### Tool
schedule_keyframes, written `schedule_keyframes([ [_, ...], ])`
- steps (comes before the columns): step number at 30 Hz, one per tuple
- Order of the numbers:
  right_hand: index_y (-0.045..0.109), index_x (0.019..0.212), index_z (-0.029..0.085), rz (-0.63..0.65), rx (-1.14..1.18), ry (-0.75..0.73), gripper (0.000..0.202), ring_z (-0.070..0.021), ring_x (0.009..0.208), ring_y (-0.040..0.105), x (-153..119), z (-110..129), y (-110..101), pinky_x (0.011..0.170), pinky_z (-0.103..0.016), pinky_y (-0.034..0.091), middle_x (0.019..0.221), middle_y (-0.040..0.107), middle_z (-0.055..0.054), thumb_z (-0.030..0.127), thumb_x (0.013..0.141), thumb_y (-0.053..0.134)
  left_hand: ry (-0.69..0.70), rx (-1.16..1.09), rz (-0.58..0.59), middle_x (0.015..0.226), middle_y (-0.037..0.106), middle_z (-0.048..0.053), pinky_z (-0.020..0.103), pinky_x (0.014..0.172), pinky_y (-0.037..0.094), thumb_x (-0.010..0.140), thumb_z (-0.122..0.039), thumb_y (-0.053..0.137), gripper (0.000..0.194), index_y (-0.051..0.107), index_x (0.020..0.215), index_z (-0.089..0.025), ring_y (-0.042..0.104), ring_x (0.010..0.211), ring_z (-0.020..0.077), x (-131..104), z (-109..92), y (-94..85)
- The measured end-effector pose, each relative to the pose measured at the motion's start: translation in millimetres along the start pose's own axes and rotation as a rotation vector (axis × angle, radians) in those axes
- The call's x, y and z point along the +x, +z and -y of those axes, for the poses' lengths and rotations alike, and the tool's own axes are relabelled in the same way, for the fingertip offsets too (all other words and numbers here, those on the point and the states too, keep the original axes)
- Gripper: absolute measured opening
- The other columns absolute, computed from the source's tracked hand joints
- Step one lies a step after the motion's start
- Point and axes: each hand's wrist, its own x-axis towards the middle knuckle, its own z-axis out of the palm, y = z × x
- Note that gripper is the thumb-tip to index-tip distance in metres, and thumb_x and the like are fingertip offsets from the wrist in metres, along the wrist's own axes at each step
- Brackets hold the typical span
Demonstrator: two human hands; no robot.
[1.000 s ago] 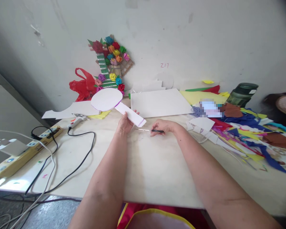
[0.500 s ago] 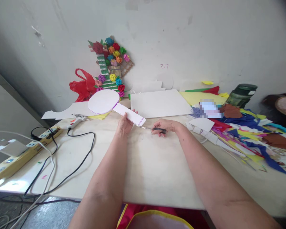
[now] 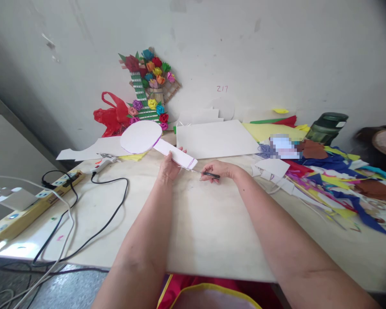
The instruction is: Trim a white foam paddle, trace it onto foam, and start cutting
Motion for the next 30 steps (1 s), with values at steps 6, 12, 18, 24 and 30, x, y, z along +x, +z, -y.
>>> schedule_keyframes([
  [6, 0.06, 0.08, 0.014, -0.024, -0.011, -0.017, 0.043, -0.0042, 0.041, 0.041, 7, -6, 2, 0.04, -0.018, 0.033, 0.053, 0.051, 0.002, 0.051, 0.057, 0.064, -0.001, -0.018, 0.002, 0.105, 0.061, 0.011, 0.044, 0.088, 0.041, 0.084, -0.026, 0.04, 0.038, 0.038, 0.122, -0.018, 0.059, 0.092, 0.0235, 4, 1, -3.5],
  [12, 0.06, 0.077, 0.014, -0.039, -0.001, -0.024, 0.044, -0.0039, 0.039, 0.039, 6, -4, 3, 0.039, -0.018, 0.032, 0.051, 0.049, 0.003, 0.052, 0.055, 0.065, 0.014, -0.023, -0.02, 0.107, 0.059, 0.012, 0.044, 0.09, 0.04, 0.084, -0.026, 0.041, 0.039, 0.038, 0.121, -0.017, 0.058, 0.096, 0.0245, 5, 2, -3.6],
  [18, 0.061, 0.077, 0.014, -0.041, -0.005, -0.03, 0.044, -0.0037, 0.039, 0.039, 8, -6, 3, 0.04, -0.018, 0.032, 0.05, 0.05, 0.003, 0.052, 0.055, 0.066, 0.01, -0.015, -0.028, 0.109, 0.059, 0.013, 0.044, 0.089, 0.04, 0.084, -0.027, 0.04, 0.036, 0.04, 0.119, -0.015, 0.058, 0.096, 0.0251, 4, 2, -2.3],
  [24, 0.061, 0.076, 0.014, -0.055, 0.014, -0.017, 0.042, -0.0041, 0.039, 0.04, 8, -5, 4, 0.039, -0.018, 0.033, 0.05, 0.05, 0.003, 0.05, 0.054, 0.067, 0.007, -0.021, -0.028, 0.11, 0.058, 0.013, 0.045, 0.088, 0.04, 0.085, -0.027, 0.039, 0.037, 0.039, 0.12, -0.016, 0.058, 0.095, 0.025, 5, 2, -3.6],
  [30, 0.061, 0.075, 0.015, -0.065, 0.048, -0.025, 0.041, -0.0045, 0.042, 0.041, 12, -10, 4, 0.039, -0.017, 0.033, 0.051, 0.05, 0.003, 0.049, 0.053, 0.068, 0.003, -0.01, -0.031, 0.11, 0.058, 0.012, 0.044, 0.088, 0.041, 0.085, -0.027, 0.038, 0.04, 0.036, 0.123, -0.018, 0.059, 0.094, 0.0241, 4, 1, -2.0],
])
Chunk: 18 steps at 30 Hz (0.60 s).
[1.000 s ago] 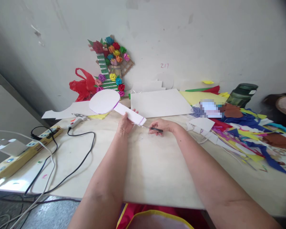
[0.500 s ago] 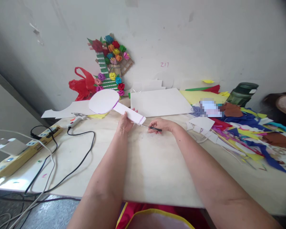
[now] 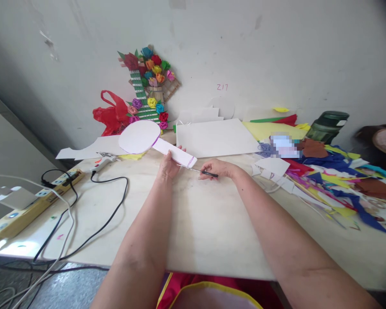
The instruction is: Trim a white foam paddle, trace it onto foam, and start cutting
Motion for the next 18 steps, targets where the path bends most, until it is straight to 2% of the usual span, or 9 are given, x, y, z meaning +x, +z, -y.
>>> schedule_keyframes([
  [11, 0.064, 0.077, 0.015, 0.013, 0.025, -0.048, 0.044, -0.0037, 0.042, 0.036, 4.2, -6.9, -0.7, 0.038, -0.017, 0.027, 0.05, 0.046, 0.006, 0.049, 0.05, 0.069, -0.014, 0.008, 0.028, 0.11, 0.059, 0.011, 0.044, 0.089, 0.04, 0.085, -0.027, 0.037, 0.045, 0.029, 0.129, -0.019, 0.059, 0.095, 0.0236, 1.8, 0.1, -3.6],
  [18, 0.065, 0.076, 0.014, -0.003, 0.01, -0.046, 0.044, -0.0033, 0.043, 0.033, 0.4, -2.6, -0.4, 0.038, -0.017, 0.024, 0.05, 0.046, 0.005, 0.049, 0.049, 0.069, -0.009, 0.037, 0.036, 0.117, 0.055, 0.011, 0.047, 0.089, 0.039, 0.084, -0.027, 0.04, 0.047, 0.027, 0.129, -0.022, 0.057, 0.098, 0.0252, 2.3, 0.5, -6.2],
])
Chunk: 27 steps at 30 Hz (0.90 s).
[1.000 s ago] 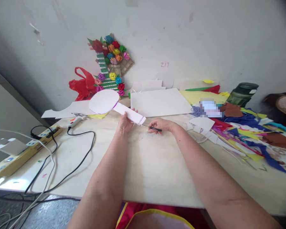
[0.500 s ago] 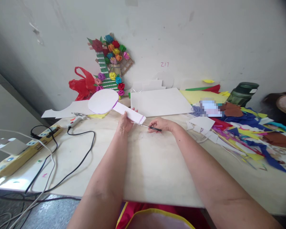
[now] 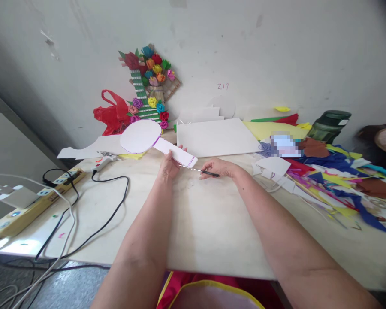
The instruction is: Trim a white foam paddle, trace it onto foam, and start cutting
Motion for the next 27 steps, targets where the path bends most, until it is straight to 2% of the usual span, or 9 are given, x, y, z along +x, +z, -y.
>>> schedule_keyframes([
  [5, 0.066, 0.076, 0.014, -0.012, -0.02, 0.004, 0.045, -0.0031, 0.042, 0.032, -4, 4, -1, 0.038, -0.017, 0.022, 0.05, 0.045, 0.005, 0.05, 0.049, 0.068, -0.015, -0.006, 0.017, 0.116, 0.055, 0.011, 0.048, 0.087, 0.041, 0.083, -0.027, 0.044, 0.044, 0.033, 0.125, -0.021, 0.057, 0.098, 0.0261, 2, 2, -1.2],
  [11, 0.065, 0.07, 0.015, 0.019, -0.093, 0.08, 0.042, -0.0036, 0.038, 0.032, -5, 3, -2, 0.036, -0.019, 0.024, 0.044, 0.044, 0.006, 0.05, 0.047, 0.07, 0.031, -0.011, 0.036, 0.114, 0.057, 0.009, 0.042, 0.087, 0.043, 0.083, -0.028, 0.044, 0.038, 0.04, 0.12, -0.021, 0.056, 0.1, 0.0233, 0, 1, 1.5],
  [15, 0.063, 0.069, 0.014, 0.087, -0.073, 0.151, 0.042, -0.0054, 0.036, 0.04, -13, 4, -8, 0.037, -0.019, 0.031, 0.044, 0.05, 0.004, 0.051, 0.05, 0.069, 0.056, -0.019, 0.046, 0.116, 0.056, 0.007, 0.042, 0.087, 0.043, 0.081, -0.024, 0.049, 0.037, 0.044, 0.117, -0.025, 0.054, 0.103, 0.022, -3, -2, 4.3],
  [19, 0.056, 0.067, 0.014, 0.056, 0.041, 0.265, 0.039, -0.0094, 0.037, 0.049, -22, 2, -15, 0.035, -0.019, 0.034, 0.047, 0.057, -0.002, 0.05, 0.055, 0.068, 0.098, -0.033, 0.048, 0.112, 0.059, 0.006, 0.036, 0.086, 0.046, 0.079, -0.017, 0.052, 0.033, 0.05, 0.111, -0.022, 0.055, 0.101, 0.019, -4, -2, 6.4],
  [22, 0.053, 0.066, 0.013, -0.085, 0.207, 0.225, 0.035, -0.01, 0.038, 0.052, -21, -4, -14, 0.031, -0.017, 0.028, 0.051, 0.06, -0.005, 0.045, 0.061, 0.066, 0.086, -0.031, -0.021, 0.098, 0.065, 0.006, 0.032, 0.084, 0.047, 0.078, -0.014, 0.053, 0.021, 0.055, 0.099, -0.017, 0.059, 0.095, 0.0163, -2, 2, 8.0],
  [24, 0.053, 0.07, 0.013, -0.271, 0.371, 0.168, 0.029, -0.0101, 0.041, 0.055, -15, -8, -9, 0.03, -0.015, 0.024, 0.057, 0.063, -0.007, 0.038, 0.063, 0.066, 0.044, -0.021, -0.08, 0.086, 0.067, 0.006, 0.033, 0.083, 0.048, 0.078, -0.013, 0.053, 0.012, 0.057, 0.089, -0.014, 0.062, 0.086, 0.0158, 0, 7, 10.6],
  [27, 0.052, 0.085, 0.015, -0.563, 0.663, 0.085, 0.028, -0.0114, 0.051, 0.06, 0, -13, 1, 0.033, -0.014, 0.028, 0.068, 0.066, -0.006, 0.026, 0.063, 0.066, 0.001, -0.029, -0.135, 0.075, 0.067, 0.004, 0.035, 0.082, 0.049, 0.077, -0.011, 0.054, 0.005, 0.057, 0.081, -0.013, 0.064, 0.077, 0.0154, -1, 15, 18.0],
])
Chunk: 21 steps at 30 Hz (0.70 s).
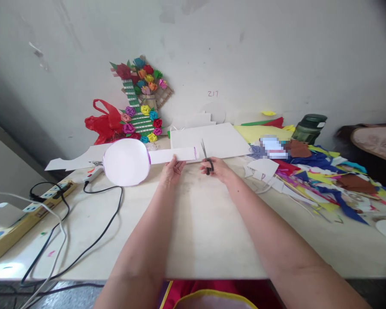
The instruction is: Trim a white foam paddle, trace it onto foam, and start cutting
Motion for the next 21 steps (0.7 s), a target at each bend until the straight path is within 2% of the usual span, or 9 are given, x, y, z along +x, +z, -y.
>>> schedule_keyframes([
  [3, 0.05, 0.088, 0.016, -0.146, 0.184, -0.049, 0.03, -0.0129, 0.055, 0.062, 6, -7, 11, 0.035, -0.015, 0.03, 0.068, 0.066, -0.005, 0.02, 0.062, 0.064, -0.002, -0.031, -0.034, 0.074, 0.066, 0.003, 0.035, 0.081, 0.05, 0.075, -0.009, 0.056, 0.006, 0.056, 0.08, -0.013, 0.064, 0.075, 0.0146, -4, 8, 7.9],
  [9, 0.048, 0.086, 0.017, -0.174, 0.343, -0.084, 0.027, -0.0121, 0.053, 0.061, 6, -4, 18, 0.034, -0.015, 0.031, 0.064, 0.066, -0.002, 0.017, 0.062, 0.06, -0.016, 0.001, -0.069, 0.069, 0.065, 0.003, 0.031, 0.077, 0.052, 0.073, -0.01, 0.058, 0.006, 0.056, 0.078, -0.013, 0.063, 0.065, 0.0122, -7, 13, 12.5],
  [15, 0.047, 0.088, 0.017, -0.298, 0.343, -0.065, 0.03, -0.011, 0.053, 0.06, 9, -5, 15, 0.034, -0.014, 0.029, 0.064, 0.065, -0.001, 0.02, 0.062, 0.062, 0.033, 0.046, -0.084, 0.069, 0.065, 0.002, 0.03, 0.076, 0.053, 0.073, -0.008, 0.058, 0.007, 0.056, 0.078, -0.013, 0.062, 0.062, 0.0106, -3, 12, 9.7],
  [17, 0.047, 0.088, 0.017, -0.292, 0.343, -0.062, 0.029, -0.0108, 0.055, 0.06, 11, -7, 14, 0.034, -0.014, 0.03, 0.067, 0.065, -0.002, 0.024, 0.064, 0.062, 0.039, 0.053, -0.088, 0.069, 0.065, 0.002, 0.031, 0.075, 0.053, 0.073, -0.008, 0.057, 0.005, 0.056, 0.077, -0.012, 0.062, 0.062, 0.0108, -3, 12, 9.7],
  [21, 0.049, 0.084, 0.017, -0.199, 0.296, -0.015, 0.026, -0.0093, 0.05, 0.058, 10, -9, 20, 0.032, -0.015, 0.03, 0.068, 0.065, -0.004, 0.036, 0.07, 0.058, 0.067, 0.06, -0.066, 0.07, 0.065, 0.002, 0.033, 0.074, 0.053, 0.074, -0.01, 0.057, 0.005, 0.056, 0.077, -0.013, 0.063, 0.064, 0.0124, -4, 11, 11.1],
])
